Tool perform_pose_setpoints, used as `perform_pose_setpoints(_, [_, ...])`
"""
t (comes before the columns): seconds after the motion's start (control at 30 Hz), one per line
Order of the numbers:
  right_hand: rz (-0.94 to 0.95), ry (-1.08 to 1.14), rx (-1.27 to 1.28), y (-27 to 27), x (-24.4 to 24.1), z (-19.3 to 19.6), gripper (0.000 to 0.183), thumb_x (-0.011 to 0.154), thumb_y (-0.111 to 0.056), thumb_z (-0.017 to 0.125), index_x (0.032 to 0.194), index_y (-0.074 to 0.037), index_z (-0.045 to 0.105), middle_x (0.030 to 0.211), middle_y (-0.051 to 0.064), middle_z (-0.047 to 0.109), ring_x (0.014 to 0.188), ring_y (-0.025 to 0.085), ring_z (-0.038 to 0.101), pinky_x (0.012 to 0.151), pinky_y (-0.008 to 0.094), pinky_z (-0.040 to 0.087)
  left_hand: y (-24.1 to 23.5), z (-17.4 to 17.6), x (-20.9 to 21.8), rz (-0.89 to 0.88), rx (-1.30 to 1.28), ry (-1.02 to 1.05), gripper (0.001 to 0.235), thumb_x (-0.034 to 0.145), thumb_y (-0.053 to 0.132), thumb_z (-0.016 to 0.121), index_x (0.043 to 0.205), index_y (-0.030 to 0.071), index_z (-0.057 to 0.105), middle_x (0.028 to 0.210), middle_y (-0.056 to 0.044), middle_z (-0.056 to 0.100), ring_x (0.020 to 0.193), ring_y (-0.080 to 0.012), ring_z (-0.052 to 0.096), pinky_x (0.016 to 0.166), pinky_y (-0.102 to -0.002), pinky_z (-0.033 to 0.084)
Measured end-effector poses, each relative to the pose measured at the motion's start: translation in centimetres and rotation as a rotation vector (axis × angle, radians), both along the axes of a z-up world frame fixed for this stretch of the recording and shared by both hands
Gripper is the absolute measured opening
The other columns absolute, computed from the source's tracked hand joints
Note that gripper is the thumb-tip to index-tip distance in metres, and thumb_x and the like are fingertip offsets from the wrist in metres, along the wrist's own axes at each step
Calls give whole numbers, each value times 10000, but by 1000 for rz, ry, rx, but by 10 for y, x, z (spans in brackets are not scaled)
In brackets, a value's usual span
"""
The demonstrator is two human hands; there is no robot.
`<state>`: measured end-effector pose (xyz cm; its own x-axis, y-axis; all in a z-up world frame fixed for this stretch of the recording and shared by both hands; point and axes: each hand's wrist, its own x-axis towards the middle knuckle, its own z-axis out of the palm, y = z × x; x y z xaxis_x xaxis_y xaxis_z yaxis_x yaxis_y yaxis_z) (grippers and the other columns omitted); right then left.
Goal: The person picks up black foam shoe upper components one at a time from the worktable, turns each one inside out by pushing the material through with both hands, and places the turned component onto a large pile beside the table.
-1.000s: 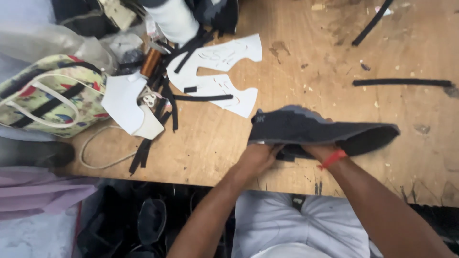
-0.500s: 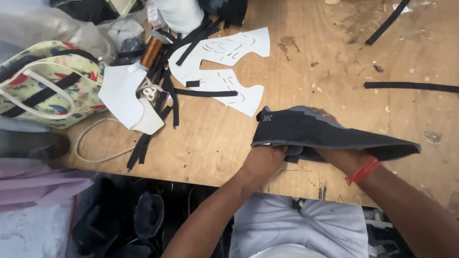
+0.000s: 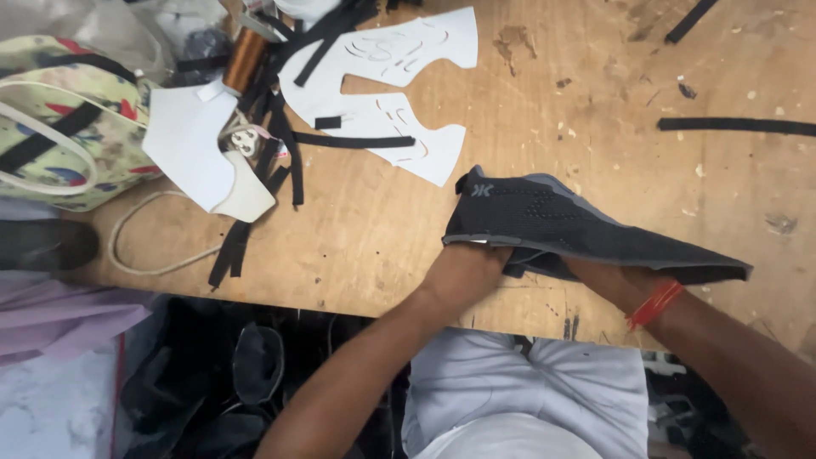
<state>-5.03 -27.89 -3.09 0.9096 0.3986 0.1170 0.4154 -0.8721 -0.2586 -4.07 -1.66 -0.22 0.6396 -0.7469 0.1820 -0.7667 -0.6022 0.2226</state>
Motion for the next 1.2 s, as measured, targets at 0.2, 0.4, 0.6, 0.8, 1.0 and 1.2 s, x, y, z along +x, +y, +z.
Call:
perform_pose_setpoints(0.2, [197, -392, -486, 21, -2, 31, 356, 947, -150, 578, 1265, 0, 636, 1279, 178, 661, 1267, 307, 595, 1166, 498, 435, 10, 9, -3, -168, 43, 36, 554, 902, 140, 580, 1423, -47, 558, 1326, -210, 684, 1081, -332, 683, 882, -423, 527])
perform_pose_setpoints(0.4, [51, -189, -182, 33, -25, 83, 368, 908, -85, 579, 1269, -70, 646, 1257, 210, 661, 1215, 375, 603, 1183, 461, 419, -10, 36, -27, -24, 24, 96, 746, 957, 489, 575, 1394, -112, 514, 1120, -274, 691, 1085, -386, 669, 1041, -461, 481])
perform_pose_setpoints(0.6, [259, -157, -182, 35, -69, 85, 584, 670, -62, 587, 1250, -26, 641, 1300, 177, 685, 1237, 354, 640, 1070, 460, 425, -19, 25, -31, 22, -31, 115, 770, 956, 571, 593, 1409, -46, 504, 1295, -252, 643, 1285, -409, 569, 1214, -522, 341])
perform_pose_setpoints(0.8, [263, -396, -283, 45, -36, 145, 473, 760, -58, 596, 1225, -15, 673, 1237, 202, 724, 1166, 338, 663, 1002, 455, 468, -31, 53, -38, 75, -38, 162, 1009, 827, 695, 571, 1484, -57, 426, 1462, -276, 456, 1398, -474, 401, 1212, -605, 242])
perform_pose_setpoints(1.0, [-102, -160, 32, 1, 2, 21, 352, 879, -68, 607, 1219, -7, 675, 1201, 220, 694, 1132, 381, 664, 1004, 446, 529, 2, 22, -43, -218, -63, -12, 898, 965, 622, 505, 1539, -62, 409, 1647, -236, 384, 1560, -380, 337, 1298, -477, 250])
perform_pose_setpoints(1.2, [11, -54, -37, 69, -33, 32, 481, 791, -120, 613, 1258, -29, 688, 1117, 207, 710, 1064, 393, 669, 954, 500, 505, -3, 37, -53, -163, -44, 297, 733, 1019, 566, 497, 1439, -35, 508, 1540, -238, 496, 1507, -395, 403, 1312, -482, 273])
